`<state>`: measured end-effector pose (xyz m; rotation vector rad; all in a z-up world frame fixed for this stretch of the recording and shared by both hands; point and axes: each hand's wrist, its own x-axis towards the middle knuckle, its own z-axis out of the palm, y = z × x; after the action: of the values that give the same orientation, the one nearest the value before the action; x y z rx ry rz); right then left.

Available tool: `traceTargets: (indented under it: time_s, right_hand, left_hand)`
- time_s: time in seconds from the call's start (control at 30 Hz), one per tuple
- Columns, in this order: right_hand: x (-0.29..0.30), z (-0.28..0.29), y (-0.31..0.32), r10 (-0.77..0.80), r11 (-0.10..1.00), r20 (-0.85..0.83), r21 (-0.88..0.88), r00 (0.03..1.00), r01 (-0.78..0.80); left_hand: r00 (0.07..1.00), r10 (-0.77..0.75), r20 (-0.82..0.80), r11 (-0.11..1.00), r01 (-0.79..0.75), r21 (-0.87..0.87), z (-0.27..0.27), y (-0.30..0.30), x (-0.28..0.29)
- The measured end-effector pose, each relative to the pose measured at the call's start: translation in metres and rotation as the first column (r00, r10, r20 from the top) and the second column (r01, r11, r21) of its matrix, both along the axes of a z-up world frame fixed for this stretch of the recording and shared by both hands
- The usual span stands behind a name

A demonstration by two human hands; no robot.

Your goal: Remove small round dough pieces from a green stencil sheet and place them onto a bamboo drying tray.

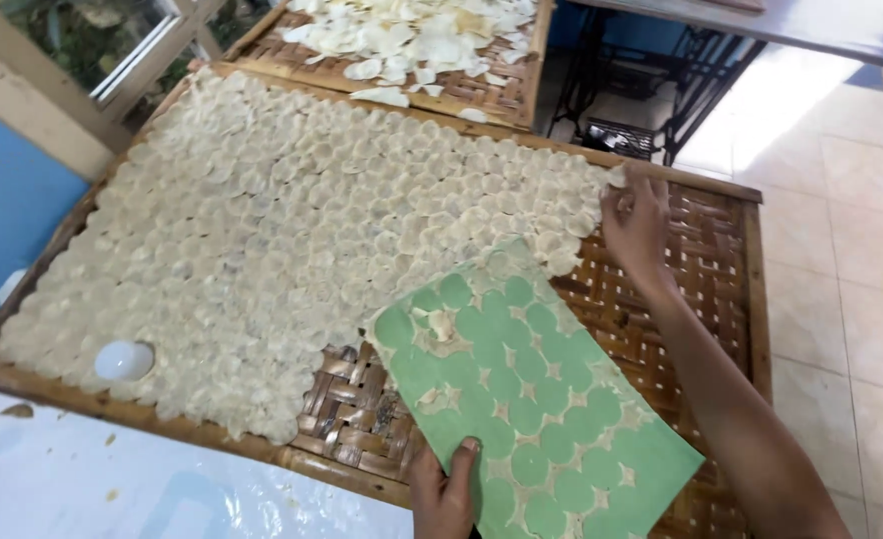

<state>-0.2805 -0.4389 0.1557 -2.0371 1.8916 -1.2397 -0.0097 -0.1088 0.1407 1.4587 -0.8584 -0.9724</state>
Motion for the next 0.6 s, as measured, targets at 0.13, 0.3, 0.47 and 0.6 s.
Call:
traceTargets:
  time_s: [0.13, 0.3, 0.47, 0.6]
  right_hand:
    - [0.067, 0.056, 0.095, 0.42, 0.907, -0.044, 0.049, 0.906, -0.418]
    - [0.101, 0.042, 0.117, 0.468, 0.881, -0.121, 0.146, 0.876, -0.45]
    - [0.12, 0.054, 0.127, 0.433, 0.901, -0.124, 0.103, 0.893, -0.422]
    - [0.123, 0.058, 0.133, 0.405, 0.914, -0.143, 0.106, 0.903, -0.393]
  left_hand:
    - [0.996, -0.09, -0.028, 0.989, 0.092, 0.117, 0.018, -0.002, -0.002]
    - [0.996, -0.089, -0.032, 0.995, 0.09, 0.052, 0.022, -0.002, -0.003]
    - [0.994, -0.106, 0.009, 0.994, 0.106, 0.033, 0.024, -0.002, -0.002]
    - [0.994, -0.107, 0.002, 0.993, 0.107, 0.056, 0.025, -0.003, -0.003]
